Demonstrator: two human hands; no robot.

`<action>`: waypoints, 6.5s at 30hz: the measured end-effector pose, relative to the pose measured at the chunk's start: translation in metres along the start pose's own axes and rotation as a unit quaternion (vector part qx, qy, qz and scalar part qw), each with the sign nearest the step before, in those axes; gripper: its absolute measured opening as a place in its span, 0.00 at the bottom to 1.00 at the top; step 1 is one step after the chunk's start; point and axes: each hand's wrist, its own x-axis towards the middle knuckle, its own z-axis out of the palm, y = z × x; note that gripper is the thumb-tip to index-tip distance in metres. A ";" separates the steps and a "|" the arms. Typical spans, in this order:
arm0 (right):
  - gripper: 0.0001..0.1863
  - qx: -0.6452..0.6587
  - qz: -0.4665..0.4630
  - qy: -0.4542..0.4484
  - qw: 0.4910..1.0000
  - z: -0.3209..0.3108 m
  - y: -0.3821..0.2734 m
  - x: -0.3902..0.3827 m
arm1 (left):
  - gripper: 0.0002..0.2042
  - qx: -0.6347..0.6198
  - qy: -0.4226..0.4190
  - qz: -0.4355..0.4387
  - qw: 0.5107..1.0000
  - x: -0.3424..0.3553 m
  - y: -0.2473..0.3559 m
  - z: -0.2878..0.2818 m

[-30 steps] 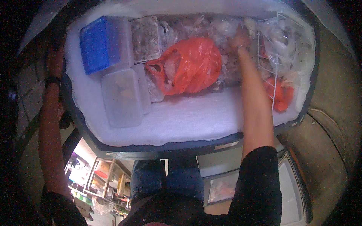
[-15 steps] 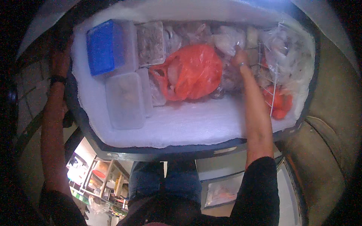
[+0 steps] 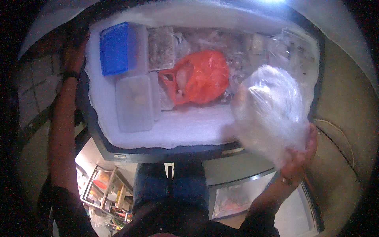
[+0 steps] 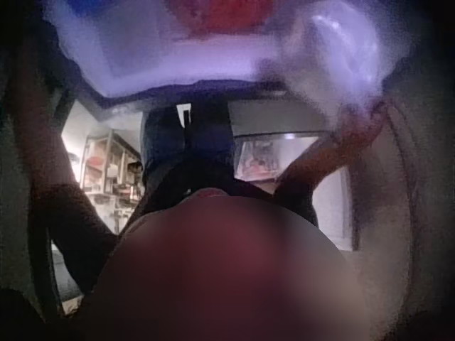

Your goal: The person opens a chest freezer and retrieves several frozen food items, including a container of dumplings and a bag of meat, placing them on a stainless steel prep table. The person then retrieves two metal bowls from a shelf.

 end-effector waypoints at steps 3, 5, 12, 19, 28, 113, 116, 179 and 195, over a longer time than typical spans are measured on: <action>0.47 0.043 0.173 0.059 0.982 -0.034 -0.009 -0.070 | 0.46 -0.062 0.003 0.004 0.998 -0.001 0.002 -0.002; 0.47 -0.008 0.216 0.047 0.975 -0.026 -0.010 -0.126 | 0.45 -0.107 -0.044 -0.005 0.993 -0.003 0.007 -0.013; 0.37 0.161 0.145 -0.259 0.941 0.051 0.009 -0.253 | 0.35 -0.355 -0.062 0.142 0.922 -0.126 0.091 -0.115; 0.30 0.327 0.291 -0.240 0.866 0.119 -0.013 -0.320 | 0.35 -0.403 -0.393 0.296 0.772 -0.362 0.145 -0.266; 0.33 0.393 0.229 -0.184 0.871 0.118 -0.024 -0.353 | 0.30 -0.475 -0.292 0.175 0.812 -0.428 0.125 -0.237; 0.21 -0.455 -0.466 -0.427 0.627 0.148 -0.029 -0.247 | 0.44 -0.634 -0.124 -0.120 0.754 -0.532 0.150 -0.378; 0.23 -0.319 -0.394 -0.546 0.667 0.154 -0.060 -0.242 | 0.49 -0.565 -0.145 -0.095 0.806 -0.535 0.151 -0.378; 0.28 -0.197 -0.476 -0.580 0.632 0.113 -0.089 -0.402 | 0.09 -0.702 0.010 -0.294 0.649 -0.510 0.179 -0.502; 0.28 -0.311 -0.620 -0.652 0.308 0.256 -0.056 -0.626 | 0.15 -0.633 0.305 -0.360 0.614 -0.726 -0.014 -0.588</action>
